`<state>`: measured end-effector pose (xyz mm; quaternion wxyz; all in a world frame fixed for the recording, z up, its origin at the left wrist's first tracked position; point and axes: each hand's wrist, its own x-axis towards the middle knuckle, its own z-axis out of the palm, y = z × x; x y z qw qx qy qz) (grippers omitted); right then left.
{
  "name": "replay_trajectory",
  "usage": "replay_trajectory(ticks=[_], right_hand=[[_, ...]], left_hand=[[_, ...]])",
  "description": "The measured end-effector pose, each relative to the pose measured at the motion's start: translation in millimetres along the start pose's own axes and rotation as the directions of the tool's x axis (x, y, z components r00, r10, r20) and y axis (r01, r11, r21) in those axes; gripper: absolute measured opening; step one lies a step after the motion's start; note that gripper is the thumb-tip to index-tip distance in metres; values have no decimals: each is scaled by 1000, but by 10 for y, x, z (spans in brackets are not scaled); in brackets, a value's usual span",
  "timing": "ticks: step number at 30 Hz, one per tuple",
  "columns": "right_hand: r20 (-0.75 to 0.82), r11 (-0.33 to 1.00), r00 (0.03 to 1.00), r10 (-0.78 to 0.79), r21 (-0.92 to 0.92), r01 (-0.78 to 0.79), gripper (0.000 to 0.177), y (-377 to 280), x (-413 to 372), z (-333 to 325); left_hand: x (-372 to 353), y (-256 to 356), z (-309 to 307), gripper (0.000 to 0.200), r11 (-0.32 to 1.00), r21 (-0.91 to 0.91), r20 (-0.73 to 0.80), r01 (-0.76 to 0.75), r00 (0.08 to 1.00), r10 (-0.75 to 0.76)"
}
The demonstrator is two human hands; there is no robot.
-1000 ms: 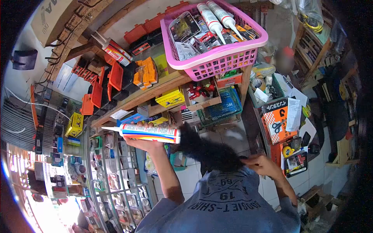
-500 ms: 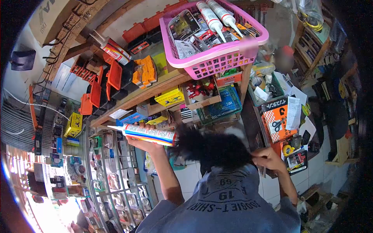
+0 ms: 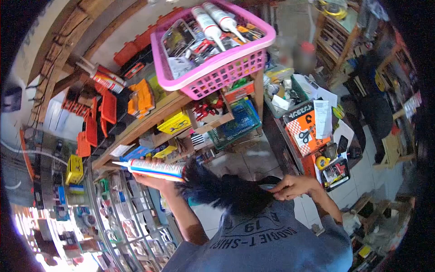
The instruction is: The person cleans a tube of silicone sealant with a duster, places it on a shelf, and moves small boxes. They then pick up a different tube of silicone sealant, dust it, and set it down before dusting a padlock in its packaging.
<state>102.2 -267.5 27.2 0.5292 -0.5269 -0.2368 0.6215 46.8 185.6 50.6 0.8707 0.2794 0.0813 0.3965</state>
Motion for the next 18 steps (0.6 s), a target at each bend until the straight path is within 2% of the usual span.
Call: replay_trajectory(ticks=[1,2,3,4,5,7,8,9,10,11,12,13,14,15,16,17,18], right_hand=[[-20,1000,1000,-6,8,6,31,-20,-31,-46],[-102,984,990,-93,-160,76,36,-51,-60,-107],[-166,936,969,-185,-329,122,41,-50,-93,-136],[-229,910,928,-293,-363,198,38,15,-59,-170],[-239,913,927,-289,-361,192,38,61,-96,-178],[-91,998,996,-3,55,8,34,95,-103,-156],[52,954,998,43,295,-56,30,112,-72,-141],[52,953,998,38,299,-52,30,172,-30,-105],[87,874,993,85,473,-116,17,251,11,-58],[130,760,984,124,624,-179,11,212,28,-23],[33,947,989,141,287,-145,16,121,11,8],[30,947,990,138,289,-141,16,241,75,-2],[-204,947,943,-264,-242,213,24,465,184,-19],[-179,575,720,-670,-740,350,39,598,227,-17],[-256,565,761,-597,-807,172,45,192,76,77],[-262,567,758,-598,-806,168,45,90,39,111],[-324,510,748,-580,-860,23,44,37,-1,131]], left_hand=[[-18,-20,58,57,1000,-15,6,17,1000,-17],[-60,-39,154,56,1000,18,-55,-18,998,19],[-71,-61,163,54,997,55,4,-46,999,45],[-65,-75,142,54,999,32,28,-37,999,36],[-53,-89,117,53,999,10,51,-30,998,29],[-32,-124,106,53,1000,-23,32,8,999,-8],[-28,-118,128,53,998,-55,15,37,999,-36],[-40,-111,156,53,998,-50,18,39,999,-38],[-105,-126,357,53,999,31,-21,-32,999,32],[-137,-147,473,54,989,112,-55,-101,993,107],[-126,-107,425,55,992,100,31,-77,997,74],[-121,-108,454,55,992,101,34,-74,997,71],[-126,-114,496,55,988,106,-56,-112,991,118],[-142,-125,516,56,982,115,-147,-148,975,164],[-73,-70,268,57,995,15,17,-95,995,95],[-107,-72,302,57,996,14,21,-90,996,89],[-142,-107,388,58,986,70,-111,-152,981,159]])
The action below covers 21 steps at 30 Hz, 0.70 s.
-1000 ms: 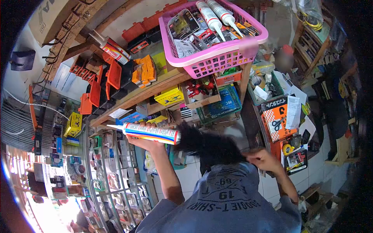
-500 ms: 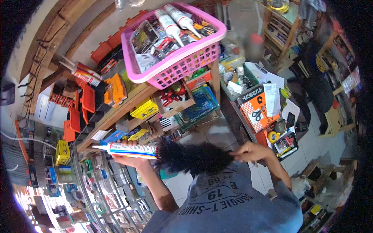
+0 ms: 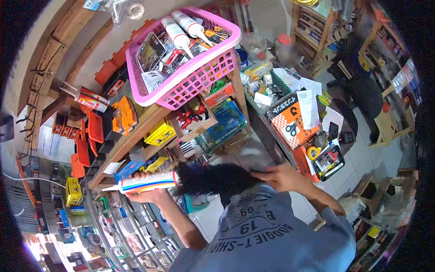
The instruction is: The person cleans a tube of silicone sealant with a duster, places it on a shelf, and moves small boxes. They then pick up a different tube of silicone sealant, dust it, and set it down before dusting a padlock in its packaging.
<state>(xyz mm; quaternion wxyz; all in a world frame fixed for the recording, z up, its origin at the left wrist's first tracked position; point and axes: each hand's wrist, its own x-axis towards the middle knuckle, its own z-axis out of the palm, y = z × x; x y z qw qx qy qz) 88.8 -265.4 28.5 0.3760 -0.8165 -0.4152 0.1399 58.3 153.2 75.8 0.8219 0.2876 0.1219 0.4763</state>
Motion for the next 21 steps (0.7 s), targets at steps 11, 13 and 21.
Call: replay_trajectory(ticks=[11,13,21], right_hand=[[-485,878,737,470,338,-338,31,1168,-541,-99],[-652,809,483,585,508,-294,35,1512,-503,164],[-749,749,295,593,379,-543,36,2144,194,255]], left_hand=[[-69,364,-134,58,964,112,-61,-239,967,247],[-112,327,-209,62,959,218,-88,-182,975,205],[-388,-3,81,38,981,187,-199,-55,976,92]])
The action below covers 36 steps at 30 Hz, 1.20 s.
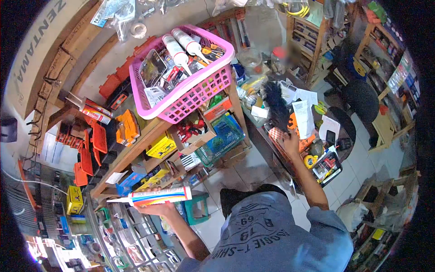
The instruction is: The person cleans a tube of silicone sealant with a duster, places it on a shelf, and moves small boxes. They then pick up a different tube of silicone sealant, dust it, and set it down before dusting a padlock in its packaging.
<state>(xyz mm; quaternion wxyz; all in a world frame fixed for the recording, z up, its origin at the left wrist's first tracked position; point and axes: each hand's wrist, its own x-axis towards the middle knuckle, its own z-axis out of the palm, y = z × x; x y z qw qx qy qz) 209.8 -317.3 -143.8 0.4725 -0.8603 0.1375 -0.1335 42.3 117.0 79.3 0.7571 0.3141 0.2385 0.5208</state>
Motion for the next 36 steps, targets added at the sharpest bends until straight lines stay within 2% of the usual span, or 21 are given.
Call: replay_trajectory(ticks=[4,5,6,7,8,9,10,11,14,18,21,22,24,26,27,28,30,31,33,34,36], right_hand=[[-74,993,996,-41,-116,32,37,158,182,324],[-59,920,983,-172,-366,139,42,150,160,328],[-13,775,954,-298,-587,234,48,127,147,350],[-34,892,990,-138,-438,110,61,204,162,393],[24,873,998,-65,-483,68,68,188,153,368],[-43,802,983,-181,-585,122,71,274,109,397],[7,834,1000,-19,-551,20,75,201,111,334],[28,820,999,26,-572,-6,78,146,106,305],[-53,817,981,-187,-563,125,76,226,13,292],[-5,800,963,-269,-557,221,70,-108,-156,162],[-73,850,917,-392,-409,331,66,-534,-434,210],[31,853,886,-463,-255,455,64,-624,-555,251],[191,756,741,-644,8,655,60,-1070,-805,261],[387,752,650,-653,232,617,56,-1522,-989,316],[445,712,563,-696,331,619,55,-1605,-1035,410],[448,707,555,-701,332,624,55,-1770,-1088,451],[557,707,436,-707,550,445,52,-2206,-1156,462],[557,705,433,-709,550,448,52,-2418,-1164,468],[568,594,209,-796,666,451,54,-2812,-1179,481],[567,591,205,-798,667,454,54,-2950,-1209,509],[607,627,178,-774,698,346,55,-3219,-1274,575]], left_hand=[[-140,7,29,44,999,13,70,50,996,-51],[-129,2,-5,47,999,17,24,46,999,-46],[-86,-2,-111,49,998,-6,102,55,993,-54],[-114,20,-113,50,999,1,101,50,994,-50],[-167,36,-116,50,999,10,93,43,995,-44],[-200,49,-119,51,998,-10,130,64,990,-63],[-243,62,-97,51,999,-21,111,41,993,-38],[-288,82,-57,52,996,4,79,87,993,-87],[-269,77,-124,54,989,15,100,150,983,-151],[-320,47,-17,54,978,-10,190,207,961,-201],[-331,31,148,60,956,-4,193,292,939,-286],[-278,-40,99,58,943,-32,311,331,900,-305],[-309,-107,201,49,950,47,320,309,896,-308],[-213,-257,113,46,945,118,400,305,856,-327],[-329,-155,338,46,961,255,406,106,891,-206],[-329,-142,368,46,946,299,462,124,849,-257],[-270,-190,326,35,930,201,525,307,768,-367],[-262,-182,332,35,932,196,525,306,770,-363],[-242,-157,348,35,927,200,578,317,726,-373],[-219,-152,349,35,929,195,579,315,727,-368],[-166,-135,331,41,930,356,592,94,747,-302]])
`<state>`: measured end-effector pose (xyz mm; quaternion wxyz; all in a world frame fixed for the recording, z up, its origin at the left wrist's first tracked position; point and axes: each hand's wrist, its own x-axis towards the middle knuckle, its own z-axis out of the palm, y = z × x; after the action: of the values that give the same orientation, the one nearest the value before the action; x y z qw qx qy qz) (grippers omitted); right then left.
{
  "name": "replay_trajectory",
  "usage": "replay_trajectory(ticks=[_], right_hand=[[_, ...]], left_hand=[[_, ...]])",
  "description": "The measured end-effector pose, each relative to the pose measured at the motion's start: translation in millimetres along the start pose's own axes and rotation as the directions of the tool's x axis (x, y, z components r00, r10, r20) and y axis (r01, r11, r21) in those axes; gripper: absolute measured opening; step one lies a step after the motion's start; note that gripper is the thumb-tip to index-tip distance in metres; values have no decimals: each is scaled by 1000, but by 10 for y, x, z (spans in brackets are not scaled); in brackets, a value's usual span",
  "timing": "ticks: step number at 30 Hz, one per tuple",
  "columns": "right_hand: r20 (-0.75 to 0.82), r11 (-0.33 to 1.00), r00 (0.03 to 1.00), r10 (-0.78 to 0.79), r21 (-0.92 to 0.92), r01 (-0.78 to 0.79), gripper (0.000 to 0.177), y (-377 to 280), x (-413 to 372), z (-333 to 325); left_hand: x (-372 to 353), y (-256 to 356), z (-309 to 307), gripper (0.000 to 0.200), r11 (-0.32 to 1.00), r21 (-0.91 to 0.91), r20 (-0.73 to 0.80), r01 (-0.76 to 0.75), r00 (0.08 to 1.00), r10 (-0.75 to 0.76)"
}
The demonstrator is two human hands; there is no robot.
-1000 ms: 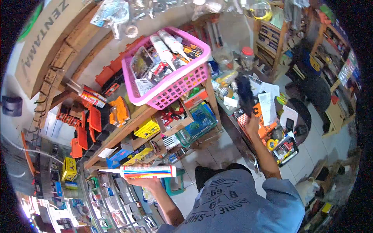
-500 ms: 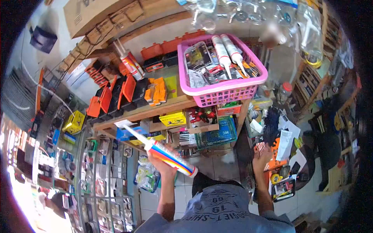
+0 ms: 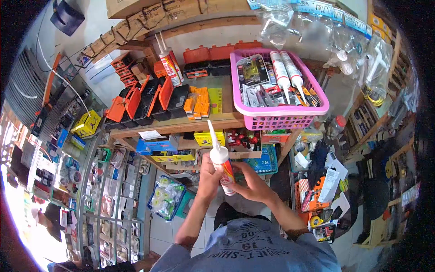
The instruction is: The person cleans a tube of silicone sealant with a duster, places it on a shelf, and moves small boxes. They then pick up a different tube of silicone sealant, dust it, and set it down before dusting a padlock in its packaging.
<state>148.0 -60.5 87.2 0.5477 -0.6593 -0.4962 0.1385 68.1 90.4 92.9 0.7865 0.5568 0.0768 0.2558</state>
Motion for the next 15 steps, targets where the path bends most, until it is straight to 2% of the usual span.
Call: replay_trajectory(ticks=[1,2,4,6,8,9,10,11,12,13,14,15], right_hand=[[-21,1000,1000,12,8,-12,59,-119,143,16],[-12,1000,1000,1,3,-1,59,-111,233,40],[-67,984,995,-70,-166,58,61,-94,434,98],[-103,979,985,-141,-165,123,61,-169,647,130],[-71,929,959,-276,-277,247,56,-286,879,138],[-26,955,970,-242,-184,233,58,-307,996,143],[-25,954,969,-247,-183,238,58,-320,1105,170],[-52,968,966,-252,5,252,62,-334,1217,208],[-82,946,964,-252,192,263,66,-347,1333,246],[-38,857,986,-161,490,159,77,-259,1423,222],[-257,836,874,-413,274,475,83,-216,1667,312],[-350,759,853,-388,404,511,78,-227,1812,381]], left_hand=[[10,14,-56,52,997,-51,31,-55,998,56],[16,52,-111,52,996,-54,25,-68,997,69],[37,186,-213,58,995,51,121,-89,989,82],[122,369,-279,66,991,23,156,-135,979,130],[245,546,-337,72,933,93,190,-347,926,326],[302,617,-388,74,920,137,178,-366,923,341],[373,716,-456,74,918,140,178,-371,922,345],[462,838,-529,74,805,322,261,-498,864,430],[558,964,-581,73,639,474,362,-607,795,487],[646,1094,-600,75,559,490,387,-669,742,548],[710,1259,-599,78,461,593,361,-660,729,581],[792,1345,-682,77,405,651,339,-642,723,602]])
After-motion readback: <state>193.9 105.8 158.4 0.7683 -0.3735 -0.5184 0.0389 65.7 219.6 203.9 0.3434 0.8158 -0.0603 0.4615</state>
